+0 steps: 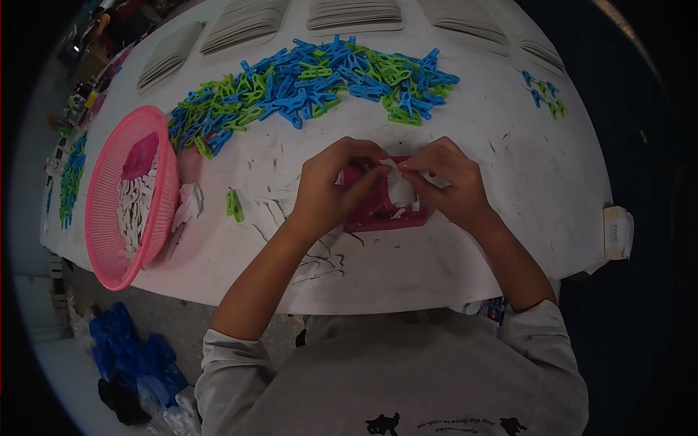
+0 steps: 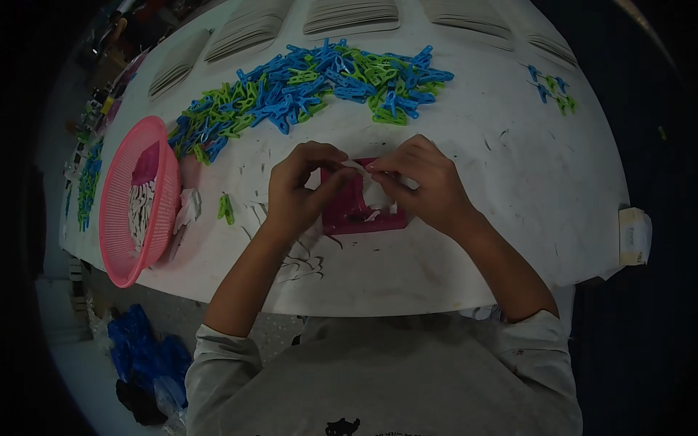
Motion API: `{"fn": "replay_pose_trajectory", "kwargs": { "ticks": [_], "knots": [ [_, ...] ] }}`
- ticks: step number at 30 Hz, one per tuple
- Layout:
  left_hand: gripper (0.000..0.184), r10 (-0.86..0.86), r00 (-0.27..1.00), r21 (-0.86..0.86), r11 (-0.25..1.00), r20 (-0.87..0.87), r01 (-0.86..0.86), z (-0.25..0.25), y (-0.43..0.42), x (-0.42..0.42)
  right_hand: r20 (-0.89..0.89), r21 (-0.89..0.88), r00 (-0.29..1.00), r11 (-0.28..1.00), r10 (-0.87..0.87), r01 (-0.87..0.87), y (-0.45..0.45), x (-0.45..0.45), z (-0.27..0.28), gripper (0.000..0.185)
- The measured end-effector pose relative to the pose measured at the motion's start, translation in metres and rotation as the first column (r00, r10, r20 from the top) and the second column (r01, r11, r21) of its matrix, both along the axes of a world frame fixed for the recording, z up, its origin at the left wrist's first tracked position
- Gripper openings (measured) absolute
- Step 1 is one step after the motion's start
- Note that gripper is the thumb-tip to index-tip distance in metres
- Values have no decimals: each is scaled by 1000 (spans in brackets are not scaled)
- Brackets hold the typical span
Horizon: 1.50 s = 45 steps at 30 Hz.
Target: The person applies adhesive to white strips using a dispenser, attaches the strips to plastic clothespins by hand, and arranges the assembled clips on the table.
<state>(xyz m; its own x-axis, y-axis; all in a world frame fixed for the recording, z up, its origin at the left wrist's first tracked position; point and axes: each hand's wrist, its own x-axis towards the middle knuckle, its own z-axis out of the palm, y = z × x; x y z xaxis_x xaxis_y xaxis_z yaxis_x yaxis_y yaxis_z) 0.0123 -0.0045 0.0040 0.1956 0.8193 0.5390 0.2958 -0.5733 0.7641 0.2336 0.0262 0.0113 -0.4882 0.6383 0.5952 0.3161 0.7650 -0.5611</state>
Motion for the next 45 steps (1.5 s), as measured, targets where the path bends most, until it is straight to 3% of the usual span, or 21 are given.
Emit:
{"fn": "replay_pose_trajectory", "kwargs": {
  "ticks": [19, 32, 45],
  "knots": [
    [33, 46, 999, 18, 999, -14, -46, 2, 1, 0, 42, 156, 999, 987, 20, -26, 3, 1, 3, 21],
    [33, 15, 986, 14, 1000, -166, -13, 3, 3, -3, 147, 305, 988, 952, -44, -3, 3, 1, 2, 19],
    [25, 40, 950, 128, 992, -311, 1, 1, 7, -4, 240, 316, 969, 949, -66, -14, 2, 4, 7, 17]
  ]
}}
